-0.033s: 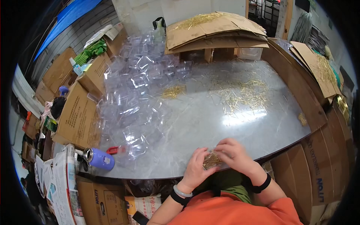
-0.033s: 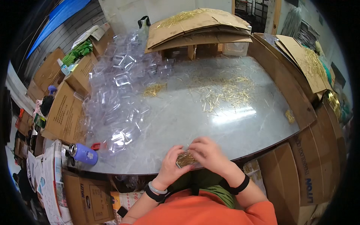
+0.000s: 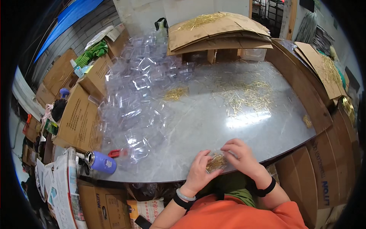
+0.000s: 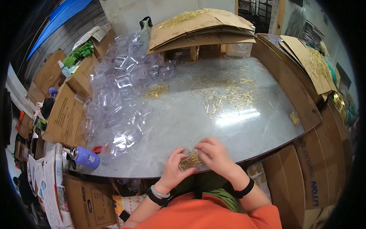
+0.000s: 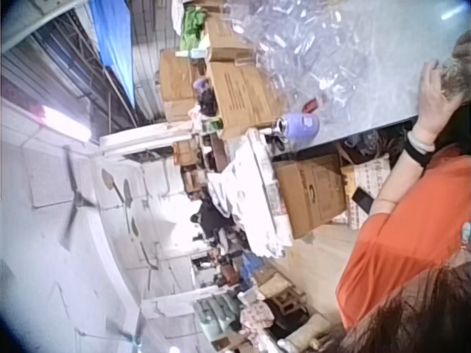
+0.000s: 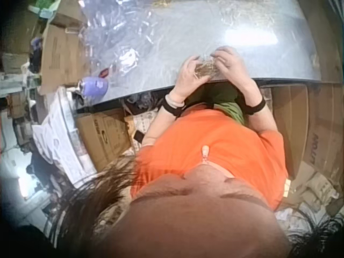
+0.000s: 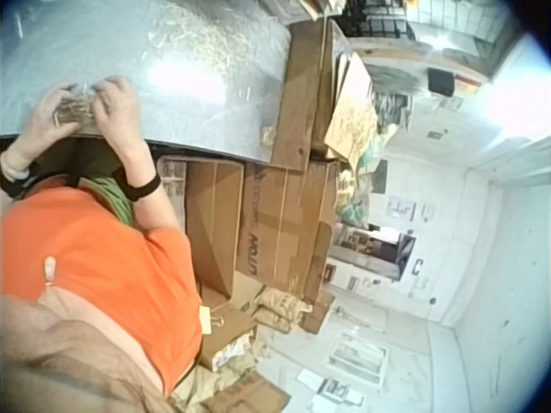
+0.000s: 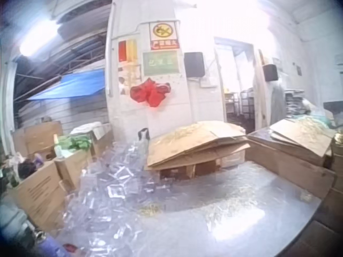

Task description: Sorting small gold-colored metal wire fragments and placing them into clear plastic bags.

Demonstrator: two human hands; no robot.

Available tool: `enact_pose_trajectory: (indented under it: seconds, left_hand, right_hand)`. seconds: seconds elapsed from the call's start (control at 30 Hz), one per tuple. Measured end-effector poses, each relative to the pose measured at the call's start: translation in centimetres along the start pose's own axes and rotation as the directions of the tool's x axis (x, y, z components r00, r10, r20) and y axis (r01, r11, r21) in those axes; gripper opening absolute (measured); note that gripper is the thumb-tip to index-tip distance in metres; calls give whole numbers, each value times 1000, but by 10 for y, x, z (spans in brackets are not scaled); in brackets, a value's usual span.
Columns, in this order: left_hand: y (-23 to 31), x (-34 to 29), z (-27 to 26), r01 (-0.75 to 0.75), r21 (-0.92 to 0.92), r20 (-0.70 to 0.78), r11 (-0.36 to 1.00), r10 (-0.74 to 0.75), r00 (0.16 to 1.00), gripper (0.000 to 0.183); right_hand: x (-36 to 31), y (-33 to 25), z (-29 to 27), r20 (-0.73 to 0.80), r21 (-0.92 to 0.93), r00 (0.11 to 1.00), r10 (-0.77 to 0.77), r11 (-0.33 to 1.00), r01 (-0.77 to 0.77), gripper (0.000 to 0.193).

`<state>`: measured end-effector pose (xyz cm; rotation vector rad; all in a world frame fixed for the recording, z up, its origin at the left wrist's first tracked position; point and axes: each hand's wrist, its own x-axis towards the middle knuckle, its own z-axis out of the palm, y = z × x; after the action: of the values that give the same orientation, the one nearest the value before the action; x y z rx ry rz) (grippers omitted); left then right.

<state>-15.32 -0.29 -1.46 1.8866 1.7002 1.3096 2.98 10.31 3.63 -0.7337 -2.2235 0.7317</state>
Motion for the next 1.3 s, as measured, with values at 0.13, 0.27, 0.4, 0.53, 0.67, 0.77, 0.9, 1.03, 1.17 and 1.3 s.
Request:
enact_pose_trajectory:
  seconds: [0.13,0.27,0.4,0.53,0.67,0.77,0.9,1.03,1.17,1.3]
  left_hand:
    - [3,3,0,-22,-1,-12,1000,22,1000,47]
    - [1,4,-1,-26,-18,4,1000,26,1000,48]
    - [6,5,-4,-10,12,5,1000,10,1000,53]
    - [4,5,-3,-35,53,-1,998,35,999,61]
    - [4,4,-3,-35,54,7,998,34,999,60]
    - [1,2,-3,-33,55,18,998,32,999,55]
    - [0,2,-1,-41,46,26,998,40,999,49]
    - [-1,2,-1,-45,58,22,997,44,999,52]
    - [-5,-1,1,-27,23,-2,999,27,1000,69]
    - [-3,-4,2,41,-33,1,999,-41,999,80]
  right_hand:
    - [-16,5,1,-33,69,974,224,973,-221,17]
    - [-21,10,12,-91,-30,988,125,991,-128,13]
    - [-12,11,9,7,-21,980,198,980,-198,11]
    - [-10,7,6,46,-64,990,132,990,-129,11]
    - [-6,4,-1,88,-76,992,93,993,-87,10]
    - [14,-12,-6,45,-144,984,169,976,-161,12]
    - [18,-10,21,28,-260,986,167,953,-154,17]
    - [17,-2,36,23,-170,958,285,946,-277,16]
    - [15,-5,27,19,101,921,390,915,-390,14]
    - [12,-7,20,41,67,963,266,961,-268,13]
